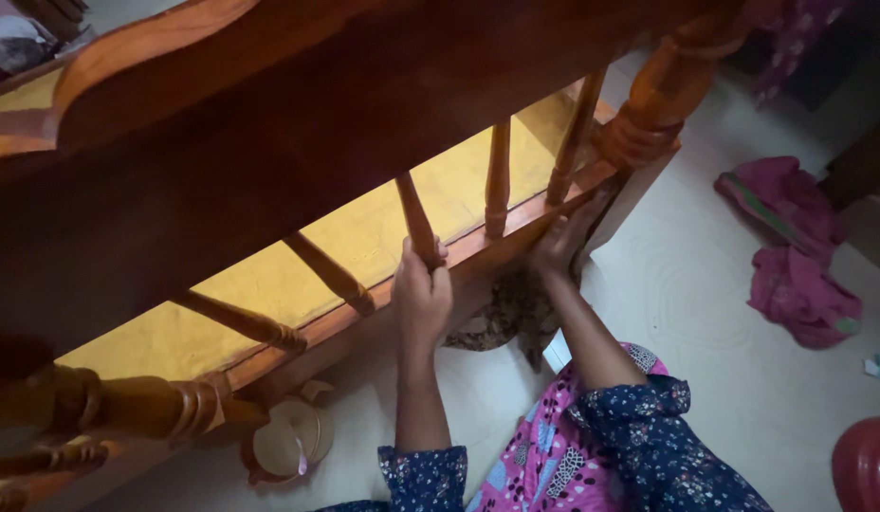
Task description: The person sits on the floor and wipes the wooden bed frame with a cloth. They clean the vertical spindles and horizontal rails of the bed frame, occasionally dipping the cloth into a small bucket of liquid.
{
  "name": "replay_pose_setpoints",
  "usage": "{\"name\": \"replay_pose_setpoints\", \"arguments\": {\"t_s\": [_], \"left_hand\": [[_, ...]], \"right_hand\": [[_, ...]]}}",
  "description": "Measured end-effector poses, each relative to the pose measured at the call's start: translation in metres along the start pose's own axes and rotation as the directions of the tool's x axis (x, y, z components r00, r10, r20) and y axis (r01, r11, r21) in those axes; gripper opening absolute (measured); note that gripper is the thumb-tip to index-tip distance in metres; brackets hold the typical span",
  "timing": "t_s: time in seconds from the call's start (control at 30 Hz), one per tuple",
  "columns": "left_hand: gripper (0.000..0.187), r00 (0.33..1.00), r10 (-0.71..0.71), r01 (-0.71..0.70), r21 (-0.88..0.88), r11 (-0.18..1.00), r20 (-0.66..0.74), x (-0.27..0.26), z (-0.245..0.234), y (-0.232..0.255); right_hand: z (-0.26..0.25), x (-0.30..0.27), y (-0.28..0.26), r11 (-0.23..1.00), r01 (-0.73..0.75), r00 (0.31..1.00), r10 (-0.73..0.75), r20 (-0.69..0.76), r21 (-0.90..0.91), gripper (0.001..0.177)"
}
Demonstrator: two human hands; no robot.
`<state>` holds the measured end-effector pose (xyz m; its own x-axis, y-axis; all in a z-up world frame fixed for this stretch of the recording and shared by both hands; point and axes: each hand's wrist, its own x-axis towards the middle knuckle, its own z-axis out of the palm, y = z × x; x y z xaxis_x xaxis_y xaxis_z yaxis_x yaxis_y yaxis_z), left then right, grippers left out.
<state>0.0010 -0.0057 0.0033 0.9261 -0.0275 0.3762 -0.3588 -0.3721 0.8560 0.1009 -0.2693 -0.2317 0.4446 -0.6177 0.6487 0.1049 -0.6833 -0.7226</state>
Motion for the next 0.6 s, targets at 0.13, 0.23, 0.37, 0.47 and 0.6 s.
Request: {"name": "replay_pose_setpoints", "arguments": {"t_s": [0.13,0.23,0.37,0.47,0.6], "left_hand": [[0.026,0.999,-0.009,0.009,0.001,1.000,-0.037,-0.004,0.002,0.000],[0.025,0.999,0.016,-0.015,0.016,1.000,-0.048,-0.005,0.004,-0.004],[0.031,0.988,0.112,-0.107,0.053,0.993,-0.109,-0.004,0.010,-0.013],[0.032,0.986,0.111,-0.105,0.051,0.993,-0.124,-0.004,0.014,-0.018],[0.032,0.988,0.096,-0.090,0.057,0.994,-0.122,-0.005,0.015,-0.018]], "right_hand": [[0.013,-0.014,0.006,0.919,-0.271,0.962,0.248,0.113,0.288,0.071],[0.031,-0.026,-0.001,0.787,-0.313,0.925,0.379,-0.016,0.532,0.075],[0.036,-0.038,-0.003,0.894,-0.371,0.920,0.391,-0.033,0.250,0.060],[0.030,-0.054,-0.026,0.749,-0.574,0.818,0.541,0.195,0.331,0.068],[0.009,-0.107,-0.106,0.719,-0.561,0.820,0.417,0.392,0.410,0.085]]}}
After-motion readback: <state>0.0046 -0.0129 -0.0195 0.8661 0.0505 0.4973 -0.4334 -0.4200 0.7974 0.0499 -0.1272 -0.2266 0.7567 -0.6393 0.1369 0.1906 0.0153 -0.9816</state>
